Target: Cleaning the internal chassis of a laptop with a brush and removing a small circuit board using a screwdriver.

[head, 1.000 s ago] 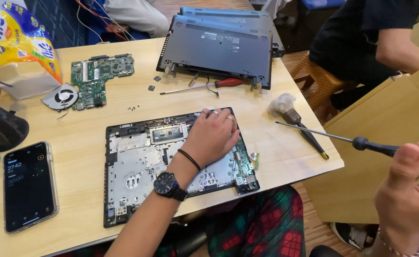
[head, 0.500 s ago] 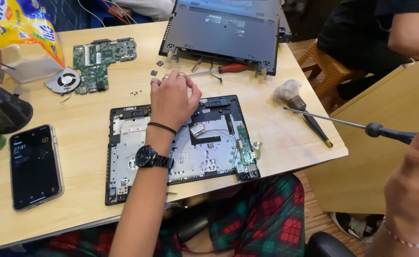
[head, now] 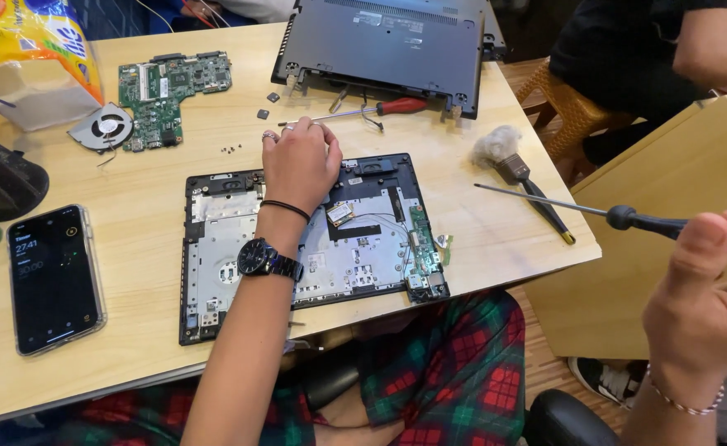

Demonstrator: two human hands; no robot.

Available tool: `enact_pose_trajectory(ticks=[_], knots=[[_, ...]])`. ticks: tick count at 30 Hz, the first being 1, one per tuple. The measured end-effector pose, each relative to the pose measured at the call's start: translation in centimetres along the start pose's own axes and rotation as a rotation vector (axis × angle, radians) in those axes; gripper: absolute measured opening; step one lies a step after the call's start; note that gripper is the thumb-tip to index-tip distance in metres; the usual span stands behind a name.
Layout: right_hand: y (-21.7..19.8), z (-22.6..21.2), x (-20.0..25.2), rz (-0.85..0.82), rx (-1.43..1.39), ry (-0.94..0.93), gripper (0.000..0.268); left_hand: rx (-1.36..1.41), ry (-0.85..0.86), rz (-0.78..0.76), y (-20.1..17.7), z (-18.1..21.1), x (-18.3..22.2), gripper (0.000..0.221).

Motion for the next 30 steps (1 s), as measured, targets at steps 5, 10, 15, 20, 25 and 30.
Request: enact_pose_trajectory(ticks=[5, 10, 15, 20, 25, 30], knots=[[0.5, -0.9, -0.5, -0.101, -0.219, 0.126, 0.029, -0.051, -0.077, 0.042, -0.5, -1.0, 0.2, 0.022], [0.3, -1.9, -0.5, -0.174, -0.228, 0.239, 0.030, -0.011, -0.092, -0.033, 0.1, -0.8, -0.1, 0.020], [1.1, -2.6, -1.4, -0.232, -0.255, 0.163, 0.021, 0.015, -0.121, -0.084, 0.4, -0.9, -0.2, 0.019], [1.8, -3.1, -1.5, -0.244, -0.298, 0.173, 0.020, 0.002, -0.155, -0.062, 0.6, -1.3, -0.1, 0.019], [2.1, -3.4, -1.6, -0.278, -0.283, 0.224, 0.018, 0.013, -0.152, -0.056, 0.8, -1.4, -0.3, 0.018], [2.3, -2.7, -1.3, -0.324, -0.247, 0.126, 0.020, 0.016, -0.158, -0.074, 0.8, -1.4, -0.1, 0.017]])
Point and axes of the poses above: each hand's wrist, its own x-axis away from the middle knuckle, its own y-axis out of the palm, z = x × y, the point moved 7 cm from there along -x, towards the middle knuckle, and after that the axes turned 1 degree about z, right-handed, at the moved point
